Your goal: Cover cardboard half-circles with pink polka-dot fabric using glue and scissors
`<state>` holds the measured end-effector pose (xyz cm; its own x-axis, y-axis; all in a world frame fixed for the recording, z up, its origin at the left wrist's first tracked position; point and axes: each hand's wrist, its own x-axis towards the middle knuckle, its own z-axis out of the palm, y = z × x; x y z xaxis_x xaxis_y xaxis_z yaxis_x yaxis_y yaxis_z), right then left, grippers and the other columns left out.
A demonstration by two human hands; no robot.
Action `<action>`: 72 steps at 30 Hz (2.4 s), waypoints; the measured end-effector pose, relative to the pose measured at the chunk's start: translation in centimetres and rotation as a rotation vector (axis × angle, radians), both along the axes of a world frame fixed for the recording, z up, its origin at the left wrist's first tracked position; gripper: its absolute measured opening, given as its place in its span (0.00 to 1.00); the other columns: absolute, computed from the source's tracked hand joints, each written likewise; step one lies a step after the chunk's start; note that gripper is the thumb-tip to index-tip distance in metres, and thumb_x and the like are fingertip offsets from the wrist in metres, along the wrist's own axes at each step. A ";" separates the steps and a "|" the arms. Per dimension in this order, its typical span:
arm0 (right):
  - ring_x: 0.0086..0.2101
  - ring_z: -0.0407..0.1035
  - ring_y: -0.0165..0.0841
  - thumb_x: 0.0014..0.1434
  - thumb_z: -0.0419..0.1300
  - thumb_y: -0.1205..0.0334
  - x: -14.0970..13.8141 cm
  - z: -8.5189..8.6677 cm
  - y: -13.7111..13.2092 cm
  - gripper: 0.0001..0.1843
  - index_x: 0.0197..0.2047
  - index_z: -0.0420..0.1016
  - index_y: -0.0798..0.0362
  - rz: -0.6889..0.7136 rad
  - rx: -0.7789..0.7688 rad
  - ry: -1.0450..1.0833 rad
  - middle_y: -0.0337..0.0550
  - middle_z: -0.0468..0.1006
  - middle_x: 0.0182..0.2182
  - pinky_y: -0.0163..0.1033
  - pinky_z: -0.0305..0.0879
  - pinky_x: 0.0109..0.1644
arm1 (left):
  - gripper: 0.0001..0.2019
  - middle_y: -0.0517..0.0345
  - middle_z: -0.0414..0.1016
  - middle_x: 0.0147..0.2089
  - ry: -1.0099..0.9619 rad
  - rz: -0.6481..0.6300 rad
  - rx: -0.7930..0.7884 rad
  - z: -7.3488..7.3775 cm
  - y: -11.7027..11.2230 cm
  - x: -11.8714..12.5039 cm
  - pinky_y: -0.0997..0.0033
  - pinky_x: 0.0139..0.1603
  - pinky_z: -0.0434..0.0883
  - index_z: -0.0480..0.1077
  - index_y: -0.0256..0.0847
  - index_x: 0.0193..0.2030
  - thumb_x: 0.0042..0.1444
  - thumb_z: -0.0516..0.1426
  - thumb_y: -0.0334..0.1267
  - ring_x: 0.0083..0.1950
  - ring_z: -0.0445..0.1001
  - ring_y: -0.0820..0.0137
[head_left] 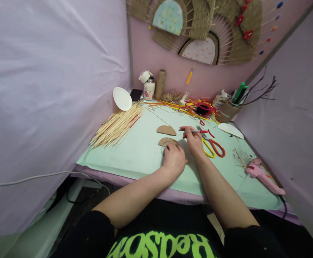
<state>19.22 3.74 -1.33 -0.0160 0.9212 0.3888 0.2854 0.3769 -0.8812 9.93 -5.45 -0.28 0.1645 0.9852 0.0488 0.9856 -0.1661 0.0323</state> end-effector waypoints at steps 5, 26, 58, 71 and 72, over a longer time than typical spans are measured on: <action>0.27 0.64 0.30 0.61 0.55 0.45 0.0 -0.2 0.1 0.18 0.38 0.74 0.52 0.013 -0.050 0.063 0.34 0.67 0.21 0.36 0.62 0.34 | 0.35 0.29 0.73 0.50 -0.004 0.003 0.042 -0.5 0.1 0.1 0.58 0.49 0.62 0.66 0.22 0.58 0.56 0.59 0.55 0.52 0.68 0.50; 0.23 0.66 0.30 0.53 0.56 0.55 -2.5 2.0 -0.3 0.09 0.28 0.67 0.51 0.309 -0.295 -0.036 0.34 0.68 0.18 0.35 0.62 0.29 | 0.35 0.28 0.71 0.53 -0.068 0.022 -0.014 0.1 0.4 -0.2 0.56 0.52 0.64 0.64 0.18 0.60 0.58 0.58 0.51 0.54 0.68 0.50; 0.25 0.74 0.35 0.54 0.52 0.61 -5.1 1.5 -0.1 0.04 0.28 0.63 0.49 0.420 -0.296 -0.204 0.37 0.76 0.20 0.37 0.66 0.27 | 0.20 0.37 0.72 0.57 -0.164 -0.013 -0.010 -1.3 1.1 -0.2 0.48 0.58 0.61 0.75 0.33 0.54 0.63 0.53 0.44 0.60 0.63 0.46; 0.27 0.72 0.33 0.55 0.50 0.61 -5.2 2.3 -0.5 0.06 0.28 0.63 0.49 0.446 -0.166 -0.357 0.37 0.74 0.22 0.37 0.64 0.33 | 0.21 0.38 0.72 0.58 -0.162 -0.028 -0.044 -0.6 0.9 -0.6 0.51 0.59 0.62 0.75 0.34 0.55 0.62 0.55 0.45 0.61 0.63 0.47; 0.27 0.72 0.33 0.55 0.50 0.61 -5.2 2.3 -0.6 0.05 0.28 0.62 0.49 0.454 -0.174 -0.346 0.37 0.74 0.22 0.37 0.64 0.33 | 0.21 0.39 0.72 0.58 -0.158 -0.026 -0.047 -0.6 0.9 -0.6 0.51 0.59 0.62 0.75 0.34 0.55 0.62 0.55 0.46 0.61 0.63 0.47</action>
<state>14.04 3.19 1.01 -0.5218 0.8423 0.1349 0.4114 0.3871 -0.8252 9.33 -4.53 -0.85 0.1839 0.9825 0.0305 0.9629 -0.1863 0.1950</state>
